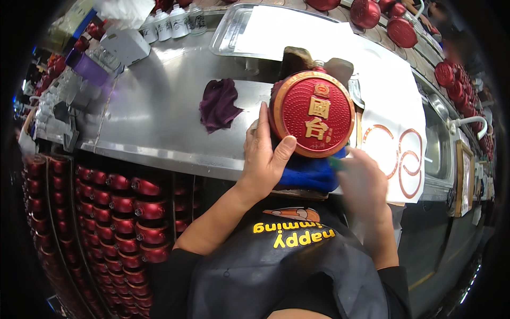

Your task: The person holds a red cylindrical container and applies a gold sticker to its surface, then uses a green scraper to smooth the sticker and remove air bubbles. The person repeats this process on multiple containers, placing finished units on a nearby tray.

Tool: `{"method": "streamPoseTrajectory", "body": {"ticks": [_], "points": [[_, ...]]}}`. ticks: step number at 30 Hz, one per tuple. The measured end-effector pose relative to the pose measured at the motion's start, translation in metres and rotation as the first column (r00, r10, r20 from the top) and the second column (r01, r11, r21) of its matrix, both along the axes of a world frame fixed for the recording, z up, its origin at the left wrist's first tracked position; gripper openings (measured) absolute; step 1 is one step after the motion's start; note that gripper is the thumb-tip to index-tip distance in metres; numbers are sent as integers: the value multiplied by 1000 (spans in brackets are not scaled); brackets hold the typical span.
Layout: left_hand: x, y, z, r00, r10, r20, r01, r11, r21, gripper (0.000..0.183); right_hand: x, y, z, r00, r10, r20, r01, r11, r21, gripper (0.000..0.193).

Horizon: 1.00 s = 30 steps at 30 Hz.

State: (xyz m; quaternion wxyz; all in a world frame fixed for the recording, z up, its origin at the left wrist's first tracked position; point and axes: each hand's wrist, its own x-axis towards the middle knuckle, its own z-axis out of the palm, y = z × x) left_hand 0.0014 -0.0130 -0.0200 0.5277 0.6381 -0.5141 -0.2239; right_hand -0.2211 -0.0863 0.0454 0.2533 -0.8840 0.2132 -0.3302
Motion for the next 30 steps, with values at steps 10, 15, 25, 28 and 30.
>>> {"method": "streamPoseTrajectory", "body": {"ticks": [10,15,25,28,30], "points": [[4,-1,9,993,-93,-79,94,995,14,86,1,-106,10,994,24,-111,-28,999,-38,24],[4,-3,5,985,-103,-138,103,995,-4,87,25,-153,20,988,91,-127,-86,995,41,24],[-14,22,-8,938,200,285,-128,959,-251,90,6,-37,-29,985,-129,115,101,970,222,29],[-39,43,1,552,50,832,94,988,-122,89,-9,-39,-38,924,-345,164,291,913,286,29],[-54,33,-2,467,22,884,110,991,-82,93,-6,-40,-38,928,-326,180,291,937,195,28]]}}
